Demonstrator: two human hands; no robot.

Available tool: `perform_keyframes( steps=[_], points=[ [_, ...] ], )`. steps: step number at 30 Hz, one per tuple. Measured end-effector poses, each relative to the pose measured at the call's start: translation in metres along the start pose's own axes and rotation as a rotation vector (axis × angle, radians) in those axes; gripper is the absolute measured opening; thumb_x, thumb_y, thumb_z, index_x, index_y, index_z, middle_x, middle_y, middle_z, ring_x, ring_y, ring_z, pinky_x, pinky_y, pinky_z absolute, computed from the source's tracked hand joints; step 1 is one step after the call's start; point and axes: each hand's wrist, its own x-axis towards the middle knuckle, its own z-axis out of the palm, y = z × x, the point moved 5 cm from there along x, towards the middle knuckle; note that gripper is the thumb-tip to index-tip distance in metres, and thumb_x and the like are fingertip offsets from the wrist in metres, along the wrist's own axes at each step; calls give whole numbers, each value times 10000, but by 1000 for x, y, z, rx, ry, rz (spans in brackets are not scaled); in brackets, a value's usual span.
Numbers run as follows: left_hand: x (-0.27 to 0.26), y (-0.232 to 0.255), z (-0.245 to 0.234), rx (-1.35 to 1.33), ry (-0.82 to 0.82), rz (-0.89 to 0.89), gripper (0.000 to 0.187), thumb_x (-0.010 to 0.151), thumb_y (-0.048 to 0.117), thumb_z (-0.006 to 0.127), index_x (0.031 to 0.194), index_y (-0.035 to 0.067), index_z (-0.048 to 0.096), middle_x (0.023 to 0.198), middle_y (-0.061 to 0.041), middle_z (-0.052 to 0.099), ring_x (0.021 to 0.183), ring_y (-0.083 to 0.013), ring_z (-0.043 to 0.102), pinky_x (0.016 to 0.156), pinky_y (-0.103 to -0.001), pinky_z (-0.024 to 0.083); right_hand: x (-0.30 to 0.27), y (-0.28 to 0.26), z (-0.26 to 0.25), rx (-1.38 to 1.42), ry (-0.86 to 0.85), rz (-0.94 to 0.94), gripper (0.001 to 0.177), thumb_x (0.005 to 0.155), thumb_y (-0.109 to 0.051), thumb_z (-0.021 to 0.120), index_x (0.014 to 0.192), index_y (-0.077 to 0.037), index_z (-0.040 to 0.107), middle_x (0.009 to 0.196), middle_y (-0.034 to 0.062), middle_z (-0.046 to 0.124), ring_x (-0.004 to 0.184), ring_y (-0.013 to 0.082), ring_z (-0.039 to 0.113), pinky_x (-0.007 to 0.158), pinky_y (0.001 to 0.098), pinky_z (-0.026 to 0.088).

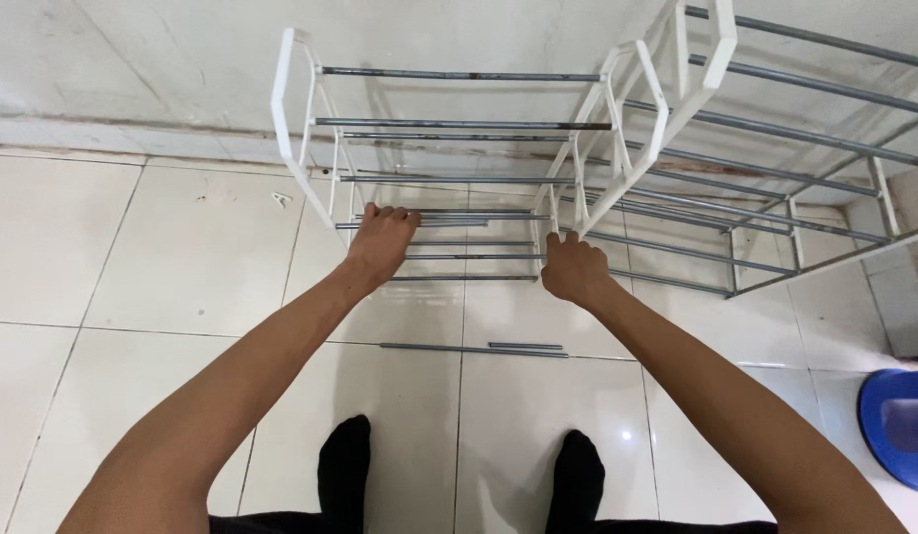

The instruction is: The person disassembles a white metal shoe rack by removing its horizontal metal rods one by one. The rods are placed on the tiled floor as they are removed. The task continues until most rods are removed from the rack.

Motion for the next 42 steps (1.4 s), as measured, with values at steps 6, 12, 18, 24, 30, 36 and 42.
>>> perform_keyframes(
  steps=[6,12,18,24,30,36,42],
  points=[
    [-31,6,-42,-96,273,39,629,698,-140,599,1320,-49,566,1230,-238,572,1158,-358,533,948,-458,388,-15,-53,-44,108,318,-241,318,925,-134,626,1182,51,604,1050,211,653,914,336,680,806,490,567],
    [-85,-24,-59,-305,204,-34,128,931,8,620,1059,11,630,1062,-164,645,996,-350,618,888,-459,484,-36,-121,-72,120,663,-626,391,856,-98,682,1221,26,618,1126,219,587,1062,368,572,916,516,462],
    [-98,-78,-65,-435,173,-395,165,989,120,640,1095,-5,624,1028,-170,670,779,-320,685,778,-436,541,-20,-168,-68,85,601,-669,465,897,-116,676,1320,36,560,1260,250,564,1204,380,544,1047,514,380],
    [-88,-87,-85,-627,499,-214,236,941,27,649,1166,-39,628,1111,-212,681,875,-324,689,768,-435,536,2,-195,-54,142,479,-630,430,936,-131,661,1350,-55,576,1242,175,602,1193,357,554,1076,492,372],
    [-82,-91,-75,-727,380,-318,79,997,19,619,1063,-15,644,953,-179,704,801,-315,693,721,-422,531,24,-203,-47,419,246,-469,168,1012,-144,614,1162,-72,638,1114,121,627,978,302,650,855,434,540],
    [-81,-93,-71,-724,387,-289,82,976,5,627,1051,-23,644,906,-187,716,799,-314,699,708,-430,521,27,-202,-55,523,428,-635,87,955,-65,643,1029,-55,686,962,107,615,861,326,651,765,426,545],
    [-77,-95,-64,-720,325,-311,98,980,-17,578,1041,15,647,876,-167,723,785,-281,724,709,-390,553,39,-200,-56,521,356,-769,117,970,-36,615,1044,-48,705,995,104,705,825,282,697,778,383,564]
  ],
)
